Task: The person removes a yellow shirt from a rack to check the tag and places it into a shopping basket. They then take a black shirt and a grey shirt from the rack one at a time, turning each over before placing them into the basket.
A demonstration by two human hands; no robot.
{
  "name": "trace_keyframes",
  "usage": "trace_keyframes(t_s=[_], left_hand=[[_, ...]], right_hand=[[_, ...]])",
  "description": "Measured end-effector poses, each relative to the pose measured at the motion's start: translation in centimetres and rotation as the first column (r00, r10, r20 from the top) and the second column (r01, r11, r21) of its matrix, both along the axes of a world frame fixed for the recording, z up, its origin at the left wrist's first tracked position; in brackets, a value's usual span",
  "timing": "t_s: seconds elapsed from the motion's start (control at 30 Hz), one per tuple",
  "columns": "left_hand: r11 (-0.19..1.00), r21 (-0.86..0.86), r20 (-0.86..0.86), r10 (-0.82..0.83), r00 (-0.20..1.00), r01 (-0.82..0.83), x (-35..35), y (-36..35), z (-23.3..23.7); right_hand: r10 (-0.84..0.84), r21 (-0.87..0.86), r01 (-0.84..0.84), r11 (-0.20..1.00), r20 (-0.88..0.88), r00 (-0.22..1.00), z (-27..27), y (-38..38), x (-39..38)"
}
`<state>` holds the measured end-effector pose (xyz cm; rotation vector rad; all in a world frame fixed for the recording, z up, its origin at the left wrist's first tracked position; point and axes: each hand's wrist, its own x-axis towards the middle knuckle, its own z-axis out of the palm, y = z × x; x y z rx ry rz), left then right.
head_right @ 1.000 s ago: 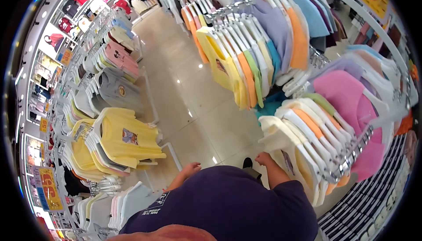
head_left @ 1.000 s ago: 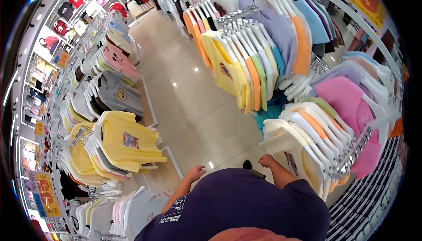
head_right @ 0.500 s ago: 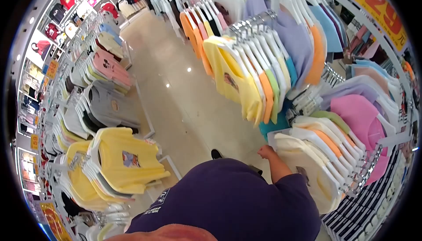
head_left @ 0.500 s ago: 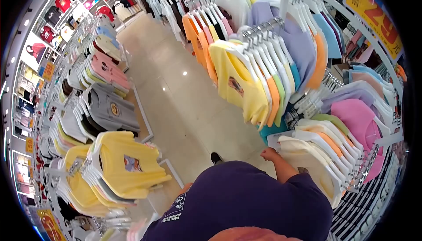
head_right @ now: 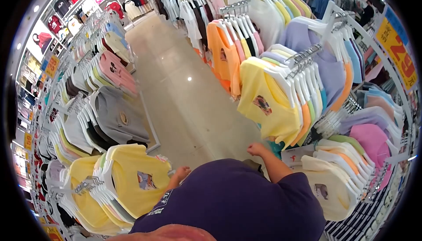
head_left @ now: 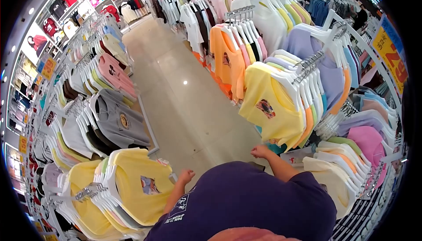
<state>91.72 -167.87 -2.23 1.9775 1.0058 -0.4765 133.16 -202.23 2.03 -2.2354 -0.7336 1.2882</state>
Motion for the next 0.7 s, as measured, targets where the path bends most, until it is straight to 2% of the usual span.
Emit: trace_keyframes(t_s=[0.1,0.23,0.3,0.37,0.43,0.47,0.6,0.7], left_hand=[[0.998,-0.029,-0.052,-0.049,0.997,0.048,-1.3,0.9,-2.4],[0.993,-0.089,-0.125,-0.091,0.988,0.080,-2.0,1.3,-3.2],[0.991,-0.119,-0.139,-0.075,0.987,0.058,-1.7,1.6,-2.6],[0.991,-0.131,-0.139,-0.045,0.989,0.027,-0.7,2.8,-2.6],[0.992,-0.129,-0.138,-0.022,0.990,0.004,0.6,4.2,-2.1],[0.992,-0.127,-0.134,-0.005,0.991,-0.013,1.4,5.0,-1.7],[0.993,-0.095,-0.125,0.051,0.991,-0.064,4.9,9.7,0.9],[0.994,-0.080,-0.132,0.065,0.989,-0.076,8.3,13.7,2.8]], right_hand=[[-0.018,0.234,0.022,0.972,-0.020,1.000,2.0,5.6,1.7],[-0.038,0.442,-0.020,0.897,0.121,0.992,9.6,13.1,5.7],[-0.149,0.584,0.108,0.804,0.023,0.989,14.4,16.3,8.0],[-0.209,0.683,0.159,0.713,-0.009,0.978,19.0,19.1,10.9],[-0.284,0.818,0.256,0.516,-0.119,0.951,22.8,21.7,14.1],[-0.367,0.841,0.260,0.475,-0.079,0.927,25.3,22.8,15.3],[-0.682,0.960,0.158,0.232,0.045,0.730,30.9,26.4,21.7],[-0.826,0.892,-0.033,0.451,0.431,0.364,33.1,27.4,26.0]])
